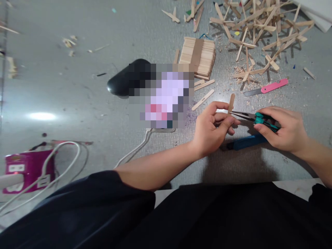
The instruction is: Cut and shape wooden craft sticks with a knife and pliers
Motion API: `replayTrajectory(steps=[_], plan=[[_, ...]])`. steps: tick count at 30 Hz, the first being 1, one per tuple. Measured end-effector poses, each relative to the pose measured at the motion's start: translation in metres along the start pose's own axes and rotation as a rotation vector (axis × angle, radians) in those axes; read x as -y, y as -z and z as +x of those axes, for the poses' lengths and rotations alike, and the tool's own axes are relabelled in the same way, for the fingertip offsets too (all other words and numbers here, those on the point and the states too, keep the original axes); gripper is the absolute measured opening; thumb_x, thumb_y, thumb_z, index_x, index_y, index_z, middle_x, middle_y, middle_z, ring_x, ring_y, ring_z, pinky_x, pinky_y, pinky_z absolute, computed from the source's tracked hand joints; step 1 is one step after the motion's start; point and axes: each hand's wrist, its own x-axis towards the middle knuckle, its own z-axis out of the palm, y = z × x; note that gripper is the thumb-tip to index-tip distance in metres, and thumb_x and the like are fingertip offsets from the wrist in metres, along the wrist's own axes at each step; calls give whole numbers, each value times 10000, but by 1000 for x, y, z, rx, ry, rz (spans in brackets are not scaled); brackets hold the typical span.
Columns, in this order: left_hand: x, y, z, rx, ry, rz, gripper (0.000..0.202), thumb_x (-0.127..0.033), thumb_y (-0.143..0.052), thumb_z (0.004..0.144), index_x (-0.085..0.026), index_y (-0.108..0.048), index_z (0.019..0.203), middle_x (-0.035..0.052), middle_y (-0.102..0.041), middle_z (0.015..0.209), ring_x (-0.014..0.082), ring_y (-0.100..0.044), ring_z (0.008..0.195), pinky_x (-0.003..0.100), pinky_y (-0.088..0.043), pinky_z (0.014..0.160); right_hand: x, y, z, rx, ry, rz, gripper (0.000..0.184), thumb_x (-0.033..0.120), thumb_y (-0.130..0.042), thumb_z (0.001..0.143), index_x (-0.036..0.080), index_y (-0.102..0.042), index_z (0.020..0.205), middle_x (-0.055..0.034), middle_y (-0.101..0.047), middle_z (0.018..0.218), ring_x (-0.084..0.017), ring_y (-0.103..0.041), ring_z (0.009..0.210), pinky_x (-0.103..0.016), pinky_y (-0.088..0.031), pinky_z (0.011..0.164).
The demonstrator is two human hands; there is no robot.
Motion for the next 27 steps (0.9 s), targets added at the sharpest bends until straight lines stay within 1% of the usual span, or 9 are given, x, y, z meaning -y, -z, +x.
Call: replayTrajectory(steps=[4, 9, 14, 18, 23, 25, 27], plan=[[1, -1, 1, -34, 1, 13, 294, -293, -836, 981, -230, -619, 1170, -4, -871, 860, 110, -760, 564, 258, -692, 635, -1, -1, 0, -20, 6, -9, 206, 420, -799, 1081, 277, -759, 1225, -56, -841, 1010, -247, -807, 845, -393, -655, 761], [4, -2, 0, -49, -14, 31, 283, -265, -827, 972, -245, -621, 1165, -6, -881, 866, 120, -777, 570, 253, -688, 606, -1, 0, 0, 1, 2, 17, 197, 416, -804, 1075, 291, -775, 1224, -58, -851, 1023, -257, -811, 850, -405, -659, 765], [4, -1, 1, -30, -34, 40, 268, -272, -827, 981, -253, -611, 1139, -12, -874, 853, 130, -781, 562, 269, -696, 592, 1, 0, 0, 9, -40, 72, 176, 410, -808, 1073, 299, -784, 1207, -46, -848, 1002, -252, -805, 826, -404, -651, 743], [5, 0, 2, -5, -55, 29, 264, -258, -828, 988, -258, -602, 1124, -19, -872, 846, 118, -770, 553, 257, -704, 596, 1, 1, 3, 25, -59, 100, 155, 407, -803, 1071, 289, -783, 1170, -37, -839, 968, -240, -794, 799, -396, -644, 743], [8, 2, 3, 9, -80, 17, 250, -222, -810, 995, -253, -605, 1134, -6, -881, 852, 112, -758, 538, 243, -703, 586, 0, 2, 4, 38, -65, 106, 164, 417, -815, 1063, 280, -780, 1147, -32, -836, 951, -230, -781, 774, -385, -620, 714], [10, 2, 2, 15, -96, 17, 238, -230, -805, 1011, -251, -610, 1146, -3, -879, 853, 113, -763, 545, 240, -703, 590, 0, 3, 5, 32, -62, 100, 158, 408, -821, 1061, 279, -783, 1142, -31, -834, 946, -228, -781, 773, -380, -618, 716], [12, 3, 3, 19, -134, 22, 229, -272, -813, 1029, -249, -620, 1150, -6, -868, 852, 123, -786, 587, 236, -701, 599, 0, 5, 5, 27, -42, 92, 142, 391, -822, 1061, 277, -785, 1137, -32, -831, 944, -227, -781, 779, -376, -622, 728]])
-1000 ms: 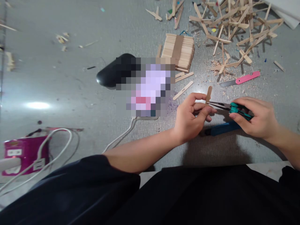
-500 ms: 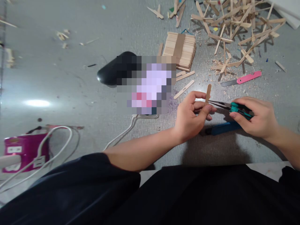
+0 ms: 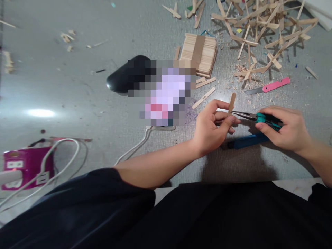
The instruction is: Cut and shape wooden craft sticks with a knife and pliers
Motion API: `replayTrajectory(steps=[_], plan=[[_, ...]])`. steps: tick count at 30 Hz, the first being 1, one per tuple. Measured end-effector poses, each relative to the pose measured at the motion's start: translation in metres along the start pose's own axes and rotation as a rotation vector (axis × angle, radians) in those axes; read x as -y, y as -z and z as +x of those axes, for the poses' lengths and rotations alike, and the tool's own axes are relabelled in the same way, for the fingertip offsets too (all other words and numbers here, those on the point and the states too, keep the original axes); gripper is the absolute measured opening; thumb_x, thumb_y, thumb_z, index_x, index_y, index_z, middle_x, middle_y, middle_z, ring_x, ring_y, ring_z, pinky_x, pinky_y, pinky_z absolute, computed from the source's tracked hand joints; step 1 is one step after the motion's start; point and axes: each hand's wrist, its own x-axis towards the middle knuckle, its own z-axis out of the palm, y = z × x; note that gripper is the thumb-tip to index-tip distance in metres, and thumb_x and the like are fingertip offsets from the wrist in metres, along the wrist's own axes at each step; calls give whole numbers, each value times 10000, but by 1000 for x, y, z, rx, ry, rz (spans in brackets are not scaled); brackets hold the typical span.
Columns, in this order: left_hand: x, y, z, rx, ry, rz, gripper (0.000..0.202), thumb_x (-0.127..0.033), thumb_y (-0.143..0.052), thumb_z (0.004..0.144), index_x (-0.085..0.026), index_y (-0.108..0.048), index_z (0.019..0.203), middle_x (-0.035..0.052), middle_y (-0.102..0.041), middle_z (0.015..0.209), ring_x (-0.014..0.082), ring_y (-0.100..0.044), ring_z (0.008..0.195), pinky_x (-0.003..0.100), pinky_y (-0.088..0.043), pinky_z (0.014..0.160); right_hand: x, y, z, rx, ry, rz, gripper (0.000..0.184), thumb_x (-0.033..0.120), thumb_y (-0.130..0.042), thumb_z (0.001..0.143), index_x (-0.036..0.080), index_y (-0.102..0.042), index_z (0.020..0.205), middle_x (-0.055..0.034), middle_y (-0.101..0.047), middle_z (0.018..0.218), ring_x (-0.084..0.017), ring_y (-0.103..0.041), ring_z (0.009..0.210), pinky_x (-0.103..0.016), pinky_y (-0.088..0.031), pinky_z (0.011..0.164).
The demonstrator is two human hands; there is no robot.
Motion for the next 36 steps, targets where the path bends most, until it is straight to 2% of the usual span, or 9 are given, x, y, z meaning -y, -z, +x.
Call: replayTrajectory(steps=[3, 6, 11, 15, 21, 25, 28, 33, 36], plan=[[1, 4, 4, 16, -128, 32, 259, -447, -810, 1081, -235, -662, 1098, 0, -833, 848, 120, -778, 619, 223, -659, 577, 1, 4, 0, 27, 51, -8, 149, 387, -822, 1064, 263, -780, 1136, -36, -813, 924, -218, -754, 753, -367, -610, 706], [-2, 9, 12, -9, -256, 84, 403, -602, -723, 1142, -217, -723, 1021, -1, -772, 784, 93, -686, 567, 216, -574, 535, 1, 7, 1, 62, 115, -24, 174, 395, -821, 1069, 247, -765, 1142, -41, -801, 919, -211, -742, 739, -356, -598, 680], [-6, 10, 20, -85, -337, 207, 471, -594, -740, 1143, -207, -771, 877, -13, -687, 678, 86, -610, 563, 228, -501, 548, 1, 6, 1, 50, 173, -83, 193, 402, -820, 1072, 239, -745, 1143, -42, -803, 931, -213, -754, 761, -342, -601, 679], [-6, 8, 20, -142, -368, 249, 502, -624, -745, 1134, -209, -772, 853, -17, -670, 637, 86, -585, 545, 223, -456, 513, 1, 5, 0, 24, 215, -160, 241, 433, -820, 1072, 222, -733, 1151, -50, -805, 940, -216, -747, 769, -342, -586, 668], [-7, 6, 18, -123, -269, 183, 526, -673, -756, 1113, -220, -724, 848, -44, -647, 570, 78, -563, 446, 224, -430, 454, 2, 3, -1, -13, 280, -294, 256, 447, -792, 1083, 214, -735, 1173, -63, -812, 954, -233, -753, 793, -364, -577, 669], [-9, 6, 17, -115, -184, 165, 588, -776, -757, 1064, -232, -705, 845, -47, -636, 570, 87, -553, 433, 233, -430, 433, 2, 1, -3, -58, 297, -327, 272, 453, -810, 1059, 233, -748, 1205, -71, -830, 981, -261, -775, 821, -397, -574, 655], [-9, 5, 17, -124, -140, 150, 596, -793, -772, 1044, -237, -696, 844, -48, -632, 568, 91, -569, 436, 231, -446, 433, 2, 1, -3, -64, 303, -335, 284, 452, -820, 1046, 256, -742, 1236, -66, -839, 992, -272, -783, 820, -412, -572, 644], [-9, 5, 18, -103, -144, 147, 597, -803, -767, 1041, -240, -682, 861, -45, -642, 590, 98, -594, 455, 235, -477, 445, 1, 1, -5, -46, 274, -353, 303, 458, -820, 1037, 262, -735, 1251, -66, -844, 997, -283, -792, 817, -421, -568, 635], [-7, 5, 16, -64, -160, 123, 554, -748, -756, 1079, -248, -646, 867, -39, -659, 614, 107, -621, 488, 244, -509, 484, 1, 2, -6, -58, 231, -340, 300, 480, -820, 1038, 271, -748, 1241, -70, -843, 996, -293, -794, 826, -430, -565, 638]])
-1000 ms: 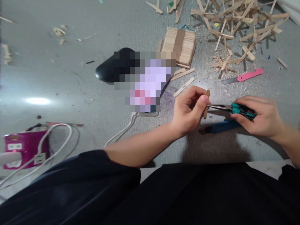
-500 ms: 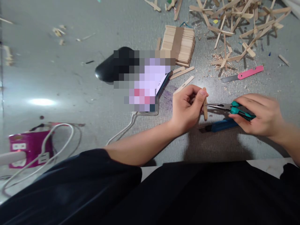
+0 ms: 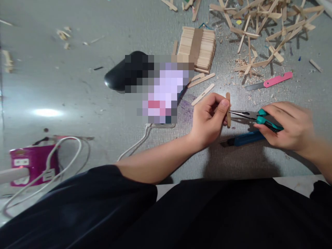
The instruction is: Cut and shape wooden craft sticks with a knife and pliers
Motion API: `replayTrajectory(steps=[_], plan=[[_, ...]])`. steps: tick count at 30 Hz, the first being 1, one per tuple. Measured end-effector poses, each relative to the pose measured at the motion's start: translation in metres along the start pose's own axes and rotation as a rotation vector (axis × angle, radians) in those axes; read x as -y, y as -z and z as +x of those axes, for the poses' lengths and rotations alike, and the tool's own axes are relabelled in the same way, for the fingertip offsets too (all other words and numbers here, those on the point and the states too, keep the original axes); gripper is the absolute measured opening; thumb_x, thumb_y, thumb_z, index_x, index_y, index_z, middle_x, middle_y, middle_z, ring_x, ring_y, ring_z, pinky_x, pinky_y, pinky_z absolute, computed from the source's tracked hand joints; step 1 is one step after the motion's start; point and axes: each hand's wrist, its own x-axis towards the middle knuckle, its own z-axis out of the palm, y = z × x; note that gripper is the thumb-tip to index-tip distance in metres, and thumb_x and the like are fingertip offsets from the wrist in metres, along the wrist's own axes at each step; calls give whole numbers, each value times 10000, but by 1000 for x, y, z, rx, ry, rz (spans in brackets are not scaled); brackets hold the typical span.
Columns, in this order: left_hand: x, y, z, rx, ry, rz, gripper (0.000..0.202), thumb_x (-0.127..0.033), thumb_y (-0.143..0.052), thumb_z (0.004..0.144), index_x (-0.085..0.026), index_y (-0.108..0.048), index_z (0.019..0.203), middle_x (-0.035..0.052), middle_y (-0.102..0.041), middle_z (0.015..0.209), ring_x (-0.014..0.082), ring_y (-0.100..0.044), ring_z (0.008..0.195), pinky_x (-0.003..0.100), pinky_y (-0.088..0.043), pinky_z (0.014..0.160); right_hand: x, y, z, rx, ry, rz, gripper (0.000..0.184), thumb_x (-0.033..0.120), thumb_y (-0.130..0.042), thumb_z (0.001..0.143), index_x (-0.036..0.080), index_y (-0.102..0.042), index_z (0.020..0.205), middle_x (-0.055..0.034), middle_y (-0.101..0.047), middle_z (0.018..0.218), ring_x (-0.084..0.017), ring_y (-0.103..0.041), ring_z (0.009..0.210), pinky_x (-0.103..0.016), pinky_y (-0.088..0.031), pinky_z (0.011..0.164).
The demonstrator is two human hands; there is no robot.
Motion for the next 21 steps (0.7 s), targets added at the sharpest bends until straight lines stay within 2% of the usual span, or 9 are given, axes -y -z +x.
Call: replayTrajectory(steps=[4, 7, 10, 15, 21], plan=[[5, 1, -4, 54, -27, -25, 416, -610, -745, 1132, -246, -660, 949, -27, -706, 696, 114, -676, 558, 246, -562, 551, -1, 3, 1, 10, -68, 74, 262, 469, -821, 1046, 283, -769, 1222, -77, -841, 998, -296, -793, 842, -443, -589, 671], [9, 1, -6, 66, -67, -5, 216, -397, -845, 1041, -236, -706, 1081, -24, -748, 827, 116, -737, 652, 247, -610, 632, -1, 5, 5, 20, -113, 157, 210, 447, -813, 1058, 286, -778, 1189, -71, -830, 963, -273, -775, 801, -435, -610, 684], [9, 0, -7, 18, -86, 76, 167, -238, -831, 952, -225, -730, 1085, -23, -769, 853, 121, -744, 703, 248, -611, 667, -1, 5, 7, 28, -171, 180, 179, 463, -793, 1072, 309, -786, 1164, -56, -826, 934, -261, -762, 769, -433, -617, 673], [5, 0, -6, -39, -144, 246, 50, -185, -781, 923, -214, -756, 954, -21, -765, 807, 117, -680, 679, 253, -570, 653, -1, 4, 8, 41, -193, 227, 154, 458, -790, 1077, 309, -788, 1117, -38, -815, 887, -244, -751, 729, -423, -629, 661], [2, 2, -4, -33, -216, 338, 91, -133, -741, 910, -222, -736, 892, -17, -748, 786, 129, -637, 666, 270, -554, 631, -1, 7, 9, 74, -250, 298, 138, 455, -802, 1066, 318, -808, 1057, -24, -828, 865, -262, -785, 726, -436, -651, 649]])
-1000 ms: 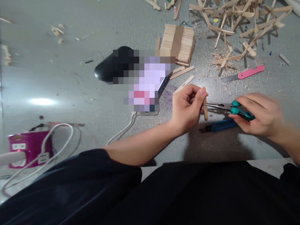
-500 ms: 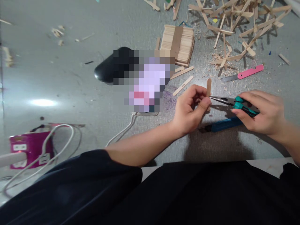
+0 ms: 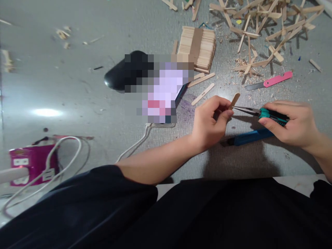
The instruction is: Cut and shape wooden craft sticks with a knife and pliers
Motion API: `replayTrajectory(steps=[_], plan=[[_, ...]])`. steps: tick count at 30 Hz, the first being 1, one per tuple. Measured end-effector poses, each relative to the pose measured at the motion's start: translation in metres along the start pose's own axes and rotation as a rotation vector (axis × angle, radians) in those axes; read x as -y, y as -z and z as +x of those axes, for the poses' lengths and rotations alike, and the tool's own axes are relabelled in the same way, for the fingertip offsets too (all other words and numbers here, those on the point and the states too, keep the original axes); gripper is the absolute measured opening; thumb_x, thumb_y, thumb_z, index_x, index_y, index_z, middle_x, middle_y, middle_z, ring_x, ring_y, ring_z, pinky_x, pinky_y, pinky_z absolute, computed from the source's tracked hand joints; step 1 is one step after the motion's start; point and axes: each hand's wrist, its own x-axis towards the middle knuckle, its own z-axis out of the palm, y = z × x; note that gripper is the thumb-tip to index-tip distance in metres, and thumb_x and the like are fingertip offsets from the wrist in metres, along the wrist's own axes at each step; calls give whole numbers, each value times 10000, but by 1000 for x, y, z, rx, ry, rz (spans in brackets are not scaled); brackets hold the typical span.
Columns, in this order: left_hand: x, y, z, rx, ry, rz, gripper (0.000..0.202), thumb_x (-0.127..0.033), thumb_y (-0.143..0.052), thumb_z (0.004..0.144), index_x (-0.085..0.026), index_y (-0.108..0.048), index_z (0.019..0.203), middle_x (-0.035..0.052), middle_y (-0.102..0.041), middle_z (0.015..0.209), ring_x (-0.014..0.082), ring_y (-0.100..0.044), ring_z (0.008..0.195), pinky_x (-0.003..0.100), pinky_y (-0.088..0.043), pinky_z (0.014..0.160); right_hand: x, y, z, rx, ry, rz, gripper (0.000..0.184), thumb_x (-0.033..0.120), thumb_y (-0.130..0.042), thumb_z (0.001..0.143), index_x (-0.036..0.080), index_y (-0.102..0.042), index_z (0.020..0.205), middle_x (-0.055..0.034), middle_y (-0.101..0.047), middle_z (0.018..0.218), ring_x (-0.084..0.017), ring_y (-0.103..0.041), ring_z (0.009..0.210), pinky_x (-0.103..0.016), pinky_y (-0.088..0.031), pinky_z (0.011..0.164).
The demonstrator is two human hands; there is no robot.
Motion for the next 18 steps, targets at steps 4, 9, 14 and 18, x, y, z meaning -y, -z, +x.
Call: replayTrajectory(steps=[4, 9, 14, 18], plan=[[-1, 0, 1, -10, 20, -39, 60, -166, -773, 908, -219, -749, 893, -23, -747, 769, 116, -635, 641, 248, -538, 598, -2, -3, 1, 7, -14, 9, 132, 440, -795, 1067, 312, -802, 1093, -30, -839, 907, -263, -791, 753, -441, -648, 674], [-1, -3, -1, 3, 151, -141, 67, -198, -811, 918, -209, -746, 916, -17, -749, 770, 113, -659, 653, 232, -538, 604, -5, -11, -1, -54, 48, -66, 179, 431, -821, 1047, 294, -786, 1158, -54, -829, 944, -275, -775, 781, -453, -619, 687], [2, -3, -3, 22, 211, -137, 72, -195, -807, 900, -211, -737, 892, -25, -720, 725, 104, -628, 606, 229, -489, 561, -5, -11, -3, -27, -12, -33, 148, 428, -815, 1046, 309, -797, 1133, -45, -839, 943, -277, -787, 789, -453, -628, 687], [2, -2, -4, 31, 218, -96, 93, -193, -809, 892, -213, -722, 865, -24, -703, 708, 105, -605, 586, 247, -458, 549, -5, -9, -3, -3, -43, -18, 158, 449, -816, 1052, 309, -795, 1123, -41, -840, 934, -273, -791, 786, -450, -632, 682]])
